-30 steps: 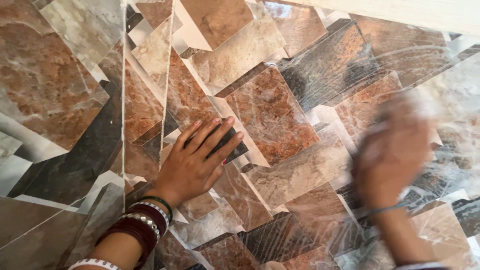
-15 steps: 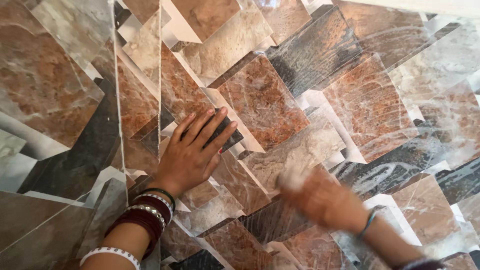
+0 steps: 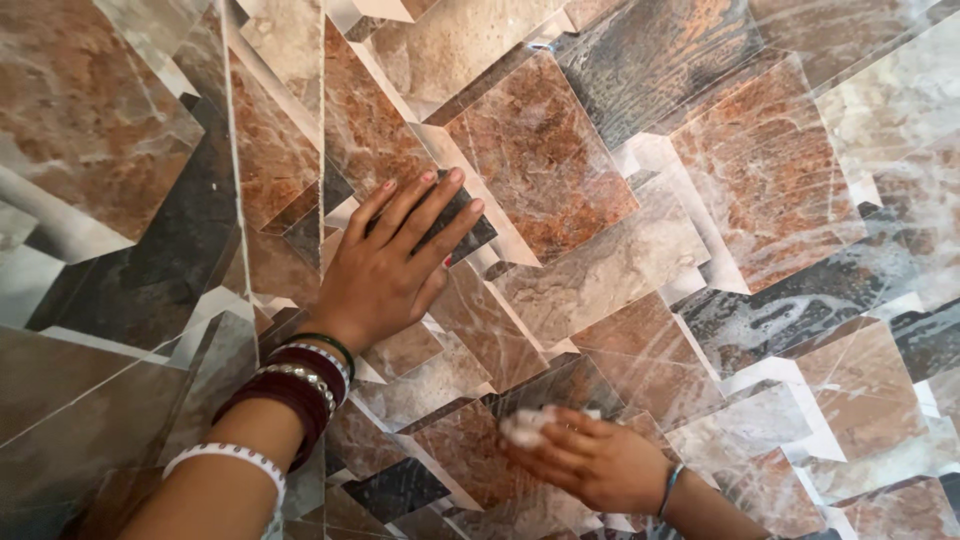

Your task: The person scrubs a patterned tiled floor using a small brush held in the right hand while the left hand stabilizes the surface. The scrubbing action is continuous and repetitive across the floor area.

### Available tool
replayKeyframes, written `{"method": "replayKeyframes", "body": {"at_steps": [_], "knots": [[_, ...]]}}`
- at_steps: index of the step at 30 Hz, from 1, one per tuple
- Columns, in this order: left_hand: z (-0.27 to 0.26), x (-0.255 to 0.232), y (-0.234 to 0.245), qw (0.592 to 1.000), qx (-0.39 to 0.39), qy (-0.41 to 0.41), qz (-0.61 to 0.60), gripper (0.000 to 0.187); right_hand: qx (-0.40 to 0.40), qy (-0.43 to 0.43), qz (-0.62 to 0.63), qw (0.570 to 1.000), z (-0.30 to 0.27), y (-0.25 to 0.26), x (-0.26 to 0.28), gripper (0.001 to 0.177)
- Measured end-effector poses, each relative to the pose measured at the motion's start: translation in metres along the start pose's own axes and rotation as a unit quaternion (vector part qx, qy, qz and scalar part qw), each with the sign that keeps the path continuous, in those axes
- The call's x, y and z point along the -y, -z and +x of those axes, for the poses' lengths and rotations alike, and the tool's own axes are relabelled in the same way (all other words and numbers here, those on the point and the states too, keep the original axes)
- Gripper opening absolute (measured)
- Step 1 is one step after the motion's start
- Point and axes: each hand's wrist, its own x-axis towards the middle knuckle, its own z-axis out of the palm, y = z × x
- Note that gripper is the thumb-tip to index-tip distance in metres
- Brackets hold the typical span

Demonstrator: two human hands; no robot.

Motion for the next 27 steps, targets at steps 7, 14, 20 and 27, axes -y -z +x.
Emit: {"method": "replayKeyframes", "body": {"at_steps": [7,14,20,27], "knots": [[0.002,-0.001,0.002,1.0,-0.006,0.006,0.0,0.074,0.08,-0.225,-0.08,0.968,0.06,0.096,-0.092,0.03],[-0.002,0.004,-0.006,1.0,0.02,0.011,-0.006,0.076,-0.23,-0.343,-0.244,0.878,0.075,0.053,-0.093,0.052],[-0.008,0.014,-0.019,1.0,0.021,-0.011,-0.011,0.074,0.027,-0.057,0.094,0.994,0.081,-0.043,0.047,0.067],[0.049,0.01,0.006,0.99,-0.014,0.083,-0.117,0.042,0.195,-0.111,0.237,0.945,0.153,-0.017,0.003,0.063]]}}
